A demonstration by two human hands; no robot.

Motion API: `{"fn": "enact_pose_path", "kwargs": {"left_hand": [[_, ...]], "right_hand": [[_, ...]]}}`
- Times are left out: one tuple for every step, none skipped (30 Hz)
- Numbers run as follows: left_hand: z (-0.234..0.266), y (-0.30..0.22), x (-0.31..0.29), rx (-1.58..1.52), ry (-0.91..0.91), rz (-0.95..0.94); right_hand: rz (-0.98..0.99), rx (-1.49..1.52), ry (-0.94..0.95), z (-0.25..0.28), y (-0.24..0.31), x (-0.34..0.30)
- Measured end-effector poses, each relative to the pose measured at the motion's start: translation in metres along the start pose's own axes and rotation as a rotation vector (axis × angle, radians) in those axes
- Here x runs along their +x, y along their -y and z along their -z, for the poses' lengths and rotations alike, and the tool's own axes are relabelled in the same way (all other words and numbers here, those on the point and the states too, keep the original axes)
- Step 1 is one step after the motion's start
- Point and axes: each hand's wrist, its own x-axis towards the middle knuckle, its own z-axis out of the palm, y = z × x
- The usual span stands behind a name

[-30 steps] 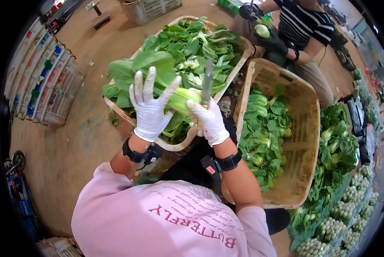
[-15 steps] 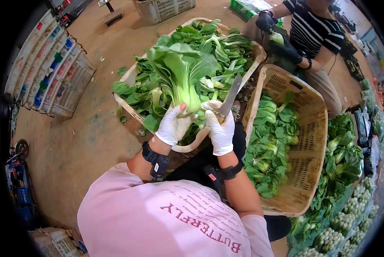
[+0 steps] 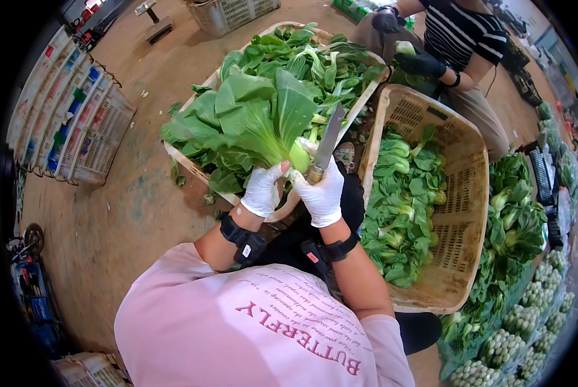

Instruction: The person trims the ends of bok choy heads with a knife and places the trimmed vegetables into a plastic crate.

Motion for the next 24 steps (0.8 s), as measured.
{"fn": "enact_pose_path", "kwargs": {"left_hand": [[-0.002, 0.001, 0.000, -0.022, 0.019, -0.012], [-0.003, 0.002, -0.002, -0.045, 0.036, -0.022], [-0.002, 0.002, -0.002, -0.123, 0.056, 0.031], [-0.001, 0.001, 0.000, -0.201, 0.075, 0.083], [0.000, 0.001, 0.001, -0.278, 0.095, 0.136], [-0.001, 0.002, 0.000, -0.277, 0.081, 0.119], [-0.004, 0.002, -0.002, -0.275, 0.068, 0.102], [-0.007, 0.001, -0.004, -0.272, 0.056, 0.088], [-0.016, -0.001, -0.007, -0.179, -0.025, 0.022], [-0.008, 0.001, -0.004, -0.245, -0.016, 0.005], [0.007, 0.000, 0.002, -0.307, -0.010, -0.018], [0.013, -0.009, 0.007, -0.370, 0.000, -0.038], [0.017, -0.021, 0.008, -0.422, 0.060, -0.021], [0.012, -0.037, 0.006, -0.473, 0.118, -0.009], [0.011, -0.044, 0.005, -0.430, 0.104, -0.026], [0.007, -0.050, 0.003, -0.388, 0.099, -0.029], [0.007, -0.050, 0.005, -0.374, 0.144, -0.065], [0.005, -0.050, 0.006, -0.361, 0.194, -0.094], [0.001, -0.050, 0.006, -0.273, 0.159, -0.178], [-0.008, -0.046, 0.004, -0.190, 0.134, -0.238], [0.000, -0.038, 0.005, -0.059, 0.059, -0.275], [0.014, -0.030, 0.002, 0.083, 0.100, -0.222], [0.021, -0.025, -0.001, 0.292, 0.219, -0.060], [0.004, -0.018, -0.007, 0.541, 0.289, -0.013]], "right_hand": [[0.010, -0.041, -0.006, 0.001, -0.001, -0.001], [0.000, -0.063, -0.013, 0.002, -0.001, -0.003], [-0.010, -0.085, -0.020, 0.002, -0.001, -0.004], [-0.020, -0.107, -0.027, 0.002, -0.001, -0.005], [0.024, -0.171, -0.015, 0.002, 0.000, -0.004], [0.068, -0.236, -0.003, 0.001, 0.001, -0.003], [0.112, -0.300, 0.010, 0.001, 0.001, -0.002], [0.085, -0.243, -0.006, 0.000, 0.001, -0.002], [0.058, -0.185, -0.022, -0.001, 0.000, -0.003], [0.031, -0.127, -0.037, -0.002, -0.002, -0.004], [-0.042, 0.180, -0.047, -0.005, -0.005, -0.005], [-0.129, 0.232, -0.128, -0.004, 0.002, -0.002], [-0.208, 0.181, -0.105, -0.001, 0.001, 0.001], [-0.288, 0.134, -0.077, 0.004, -0.002, 0.007], [-0.322, -0.346, 0.094, 0.008, -0.011, 0.012], [-0.144, -0.910, 0.193, 0.010, -0.019, 0.009], [-0.225, -0.882, 0.212, 0.008, -0.012, 0.010], [-0.307, -0.852, 0.223, 0.006, -0.005, 0.010], [-0.495, -0.327, 0.094, 0.006, -0.007, 0.011], [-0.471, 0.056, 0.007, 0.009, 0.000, 0.010], [-0.538, 0.308, 0.001, 0.010, 0.020, 0.009], [-0.576, 0.559, -0.013, 0.014, 0.041, 0.004], [-0.584, 0.426, 0.082, 0.023, 0.052, -0.004], [-0.607, 0.294, 0.163, 0.030, 0.063, -0.015]]}}
